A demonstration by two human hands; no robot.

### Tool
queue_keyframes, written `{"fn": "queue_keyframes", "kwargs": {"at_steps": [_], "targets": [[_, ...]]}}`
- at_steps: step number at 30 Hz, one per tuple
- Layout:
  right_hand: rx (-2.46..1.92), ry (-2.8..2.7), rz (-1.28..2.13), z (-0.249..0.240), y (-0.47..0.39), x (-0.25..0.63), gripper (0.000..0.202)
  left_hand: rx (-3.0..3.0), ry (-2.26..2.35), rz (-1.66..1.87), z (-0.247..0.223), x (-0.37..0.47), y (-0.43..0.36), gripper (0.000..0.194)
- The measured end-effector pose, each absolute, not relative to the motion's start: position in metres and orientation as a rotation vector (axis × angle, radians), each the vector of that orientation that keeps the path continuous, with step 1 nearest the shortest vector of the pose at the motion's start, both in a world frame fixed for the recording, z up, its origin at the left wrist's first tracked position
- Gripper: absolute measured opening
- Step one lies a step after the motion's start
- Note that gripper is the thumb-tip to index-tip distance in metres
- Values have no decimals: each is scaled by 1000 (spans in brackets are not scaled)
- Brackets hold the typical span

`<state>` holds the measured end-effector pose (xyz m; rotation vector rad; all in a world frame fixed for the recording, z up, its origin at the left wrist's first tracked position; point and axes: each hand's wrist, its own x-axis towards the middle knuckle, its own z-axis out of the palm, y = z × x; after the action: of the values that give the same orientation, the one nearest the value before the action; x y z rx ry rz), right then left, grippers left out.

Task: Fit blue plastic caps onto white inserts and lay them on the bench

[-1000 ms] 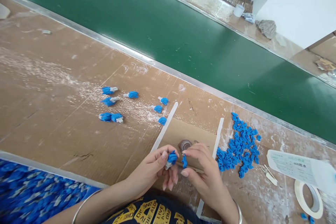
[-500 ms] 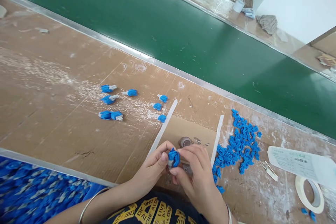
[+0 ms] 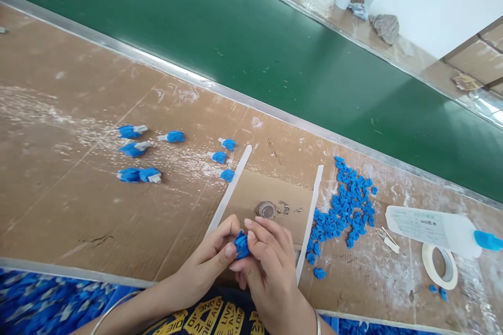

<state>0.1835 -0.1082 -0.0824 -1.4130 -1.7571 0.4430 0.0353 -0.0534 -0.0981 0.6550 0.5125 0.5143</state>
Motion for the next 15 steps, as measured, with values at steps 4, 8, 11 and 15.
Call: {"fn": "queue_keyframes", "kwargs": {"at_steps": [4, 8, 11, 15], "targets": [[-1433, -1987, 475, -79, -111, 195, 45, 604, 581, 498, -106, 35, -56, 48], [-1611, -2017, 223, -77, -116, 248, 33, 525, 610, 500, -107, 19, -47, 48], [-1719, -2072, 79, -85, -121, 302, 25, 581, 767, 583, -103, -6, -31, 46], [-1669, -2298, 103, -100, -125, 348, 30, 825, 1004, 720, -105, -35, -8, 40]]}}
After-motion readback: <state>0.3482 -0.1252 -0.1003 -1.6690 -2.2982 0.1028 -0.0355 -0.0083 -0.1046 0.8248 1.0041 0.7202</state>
